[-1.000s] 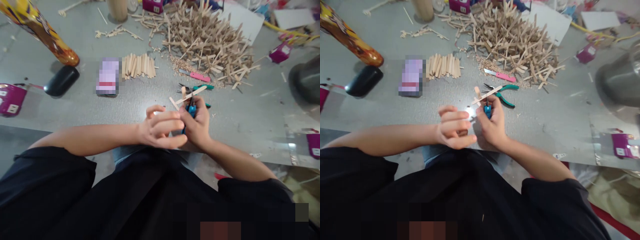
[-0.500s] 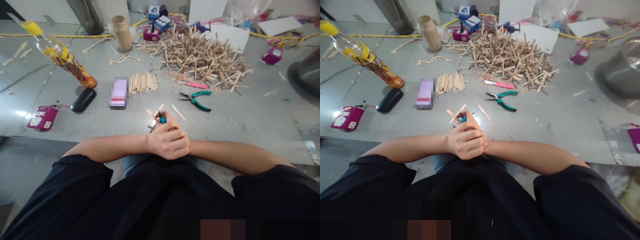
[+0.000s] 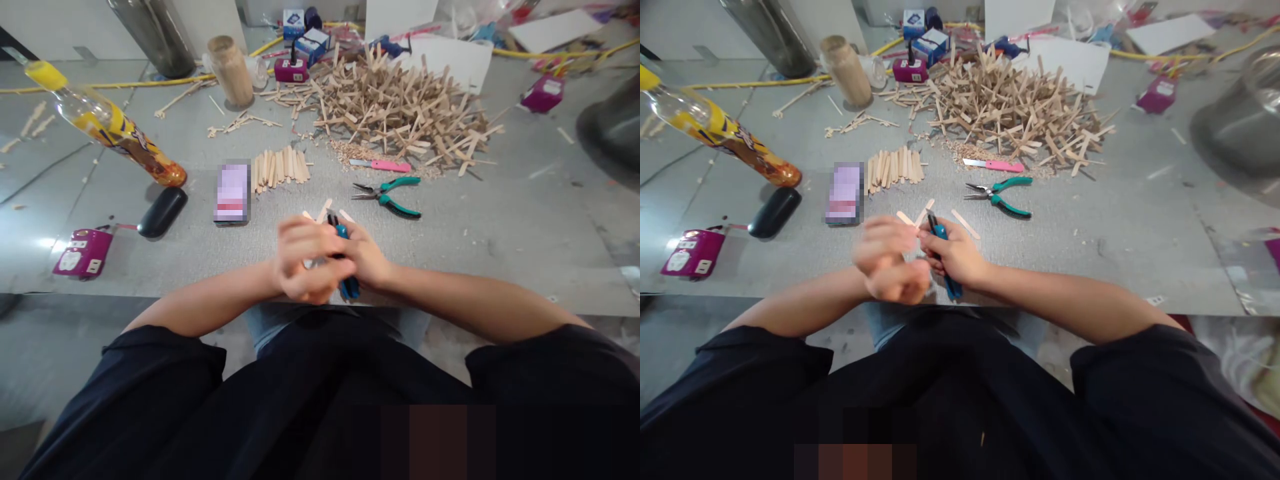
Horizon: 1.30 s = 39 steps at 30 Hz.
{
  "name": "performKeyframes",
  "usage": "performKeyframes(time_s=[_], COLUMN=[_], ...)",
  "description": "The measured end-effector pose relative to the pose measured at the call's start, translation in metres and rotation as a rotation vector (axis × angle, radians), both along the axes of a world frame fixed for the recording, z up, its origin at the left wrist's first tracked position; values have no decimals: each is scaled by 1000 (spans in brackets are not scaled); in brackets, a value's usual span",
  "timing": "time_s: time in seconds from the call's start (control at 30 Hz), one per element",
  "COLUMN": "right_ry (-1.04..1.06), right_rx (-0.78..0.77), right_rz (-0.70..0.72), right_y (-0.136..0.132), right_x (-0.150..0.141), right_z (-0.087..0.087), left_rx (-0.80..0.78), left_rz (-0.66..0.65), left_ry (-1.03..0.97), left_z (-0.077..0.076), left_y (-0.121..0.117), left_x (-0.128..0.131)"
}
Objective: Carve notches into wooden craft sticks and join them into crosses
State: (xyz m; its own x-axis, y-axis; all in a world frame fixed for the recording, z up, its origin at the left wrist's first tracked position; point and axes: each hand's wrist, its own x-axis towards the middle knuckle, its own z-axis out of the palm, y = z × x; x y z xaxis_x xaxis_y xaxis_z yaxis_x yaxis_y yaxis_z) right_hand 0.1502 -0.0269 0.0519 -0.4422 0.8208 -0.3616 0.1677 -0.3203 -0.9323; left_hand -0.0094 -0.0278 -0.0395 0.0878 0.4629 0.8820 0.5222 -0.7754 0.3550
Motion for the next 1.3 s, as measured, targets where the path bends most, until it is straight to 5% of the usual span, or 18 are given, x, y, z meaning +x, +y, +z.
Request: performKeyframes(time_s=[0.03, 0.07, 0.13, 0.3, 0.47, 0.8, 0.9, 1.07, 1.3], right_ry=[29, 61, 203, 493, 515, 527, 478, 476, 502], right_rx=[-25, -50, -158, -406, -475, -535, -538, -213, 72], right_rz=[31, 67, 223, 496, 639, 820, 810, 551, 162], right_y=[6, 12, 25, 57, 63, 79, 87, 84, 70], right_x=[5, 12, 29, 65, 75, 82, 86, 85, 76], right_z=[0, 0, -1, -9, -16, -30, -31, -21, -9], left_rx=[252, 297, 91, -352, -795, -898, -776, -578, -676], left_rz=[22, 64, 12, -488, -636, -709, -676, -302, -291], left_ry=[-124, -195, -166, 11, -32, -330, -482, -422, -259], left_z=[10, 20, 33, 38, 44, 56, 64, 47, 31], left_y=[10, 20, 37, 51, 35, 22, 28, 36, 29], left_x=[-10, -19, -28, -28, -22, -3, -7, -18, -15])
